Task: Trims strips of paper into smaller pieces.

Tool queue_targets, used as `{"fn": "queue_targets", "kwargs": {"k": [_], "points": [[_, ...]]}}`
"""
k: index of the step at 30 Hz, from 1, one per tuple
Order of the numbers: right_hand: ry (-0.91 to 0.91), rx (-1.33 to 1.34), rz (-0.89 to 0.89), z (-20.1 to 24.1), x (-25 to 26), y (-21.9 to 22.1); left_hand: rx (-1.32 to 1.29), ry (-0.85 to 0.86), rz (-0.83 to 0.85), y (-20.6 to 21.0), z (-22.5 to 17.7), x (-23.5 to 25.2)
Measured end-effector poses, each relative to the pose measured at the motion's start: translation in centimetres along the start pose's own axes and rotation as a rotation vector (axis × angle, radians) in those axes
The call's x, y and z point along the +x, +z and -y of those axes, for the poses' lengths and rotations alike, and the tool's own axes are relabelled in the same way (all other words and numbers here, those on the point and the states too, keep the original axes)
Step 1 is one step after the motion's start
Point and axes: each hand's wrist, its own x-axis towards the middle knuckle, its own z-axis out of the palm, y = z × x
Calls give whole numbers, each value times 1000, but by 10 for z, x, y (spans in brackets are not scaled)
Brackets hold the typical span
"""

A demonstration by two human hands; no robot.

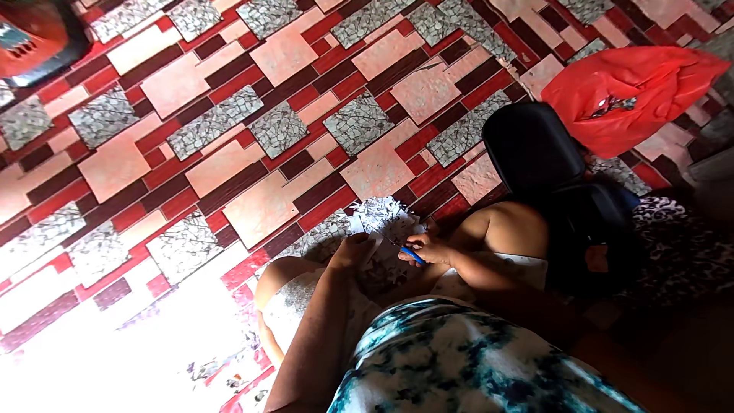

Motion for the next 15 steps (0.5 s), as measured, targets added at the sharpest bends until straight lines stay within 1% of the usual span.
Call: {"fn": "queue_targets", "kwargs": {"k": [3,8,15], "points": [[-8,-3,10,1,-1,0,-2,5,-17,0,-1,-1],[-40,-37,36,-1,1,0,23,19,28,2,1,0],[-62,-14,-14,-5,3,1,56,28,35,2,0,0]]}}
